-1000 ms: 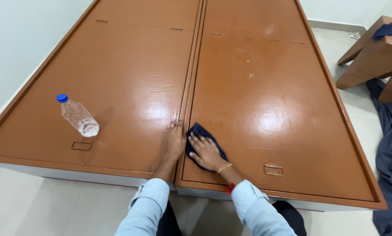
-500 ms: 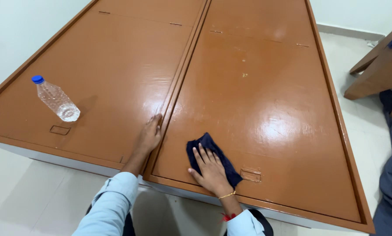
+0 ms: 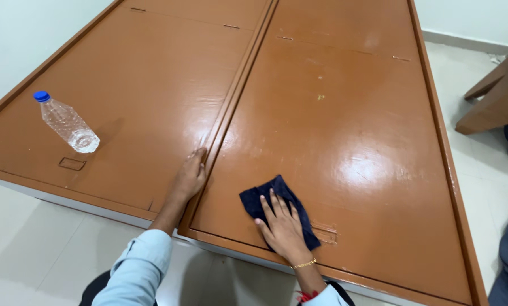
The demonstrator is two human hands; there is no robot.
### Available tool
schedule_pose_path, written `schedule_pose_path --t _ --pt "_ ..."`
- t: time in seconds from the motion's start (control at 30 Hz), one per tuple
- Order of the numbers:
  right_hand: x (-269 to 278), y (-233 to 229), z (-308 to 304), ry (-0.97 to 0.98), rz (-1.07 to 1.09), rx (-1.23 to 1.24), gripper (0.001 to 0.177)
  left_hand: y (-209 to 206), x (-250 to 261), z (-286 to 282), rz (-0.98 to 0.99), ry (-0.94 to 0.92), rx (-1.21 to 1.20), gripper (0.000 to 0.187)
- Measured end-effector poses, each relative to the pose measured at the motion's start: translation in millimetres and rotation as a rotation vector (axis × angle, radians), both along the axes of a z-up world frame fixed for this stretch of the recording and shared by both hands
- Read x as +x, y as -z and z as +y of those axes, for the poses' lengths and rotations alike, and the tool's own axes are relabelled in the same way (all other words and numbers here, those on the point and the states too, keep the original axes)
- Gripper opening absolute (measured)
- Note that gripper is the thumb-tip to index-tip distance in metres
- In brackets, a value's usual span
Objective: The person wipes a brown bed surface with a blue cloth, pours water from a plastic bottle onto a stain, and continues scrubbing the surface with the cloth.
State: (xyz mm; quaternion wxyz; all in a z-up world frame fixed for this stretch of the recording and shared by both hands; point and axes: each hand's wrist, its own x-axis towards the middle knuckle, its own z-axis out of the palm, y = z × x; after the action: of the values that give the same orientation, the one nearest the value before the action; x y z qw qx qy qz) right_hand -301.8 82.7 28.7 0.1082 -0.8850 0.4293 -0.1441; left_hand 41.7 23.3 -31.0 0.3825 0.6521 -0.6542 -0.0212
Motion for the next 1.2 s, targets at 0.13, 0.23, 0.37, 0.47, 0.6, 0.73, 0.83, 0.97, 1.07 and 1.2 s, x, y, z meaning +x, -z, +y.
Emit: schedule_pose_path --t 0.13,0.23,0.37,0.47,0.6,0.73,0.83,0.97,1.07,1.2 --pt "2.5 -0.9 -1.3 0.01 0.074 0.012 0.067 7.8 -1.2 1.6 0.072 -0.01 0.032 0.052" --pt "6.1 -1.4 -0.5 0.024 0.098 -0.004 0.067 2.1 -4.6 3.0 0.127 -0.003 0.081 0.055" --pt "10.5 -0.6 -1.3 0.035 0.134 -0.011 0.067 5.1 -6.6 8.5 0.155 0.008 0.123 0.058" --pt "20.4 3.3 -6.6 0.059 0.177 -0.002 0.067 14.1 -5.0 2.1 0.172 0.034 0.018 0.057" --pt "44.8 7.4 -43.1 0.037 0.205 0.031 0.067 16.5 -9.5 0.7 0.162 0.064 -0.013 0.062" --pt "87.3 11.8 -106.8 0.07 0.193 0.07 0.07 -8.7 2.7 4.1 0.186 0.163 0.172 0.064" --pt "100.9 15.0 -105.2 0.047 0.223 0.05 0.082 -36.6 16.0 10.8 0.174 0.219 0.288 0.059" --pt "92.9 14.2 -68.0 -0.059 0.274 0.159 0.088 -56.3 20.1 11.4 0.052 0.216 0.415 0.055" --pt "80.3 12.6 -51.3 -0.107 0.249 0.222 0.082 -52.5 17.3 12.8 -0.062 0.228 0.245 0.056" --pt "86.2 14.7 -97.2 -0.108 0.219 0.165 0.081 -53.2 22.6 11.2 -0.087 0.223 0.4 0.055"
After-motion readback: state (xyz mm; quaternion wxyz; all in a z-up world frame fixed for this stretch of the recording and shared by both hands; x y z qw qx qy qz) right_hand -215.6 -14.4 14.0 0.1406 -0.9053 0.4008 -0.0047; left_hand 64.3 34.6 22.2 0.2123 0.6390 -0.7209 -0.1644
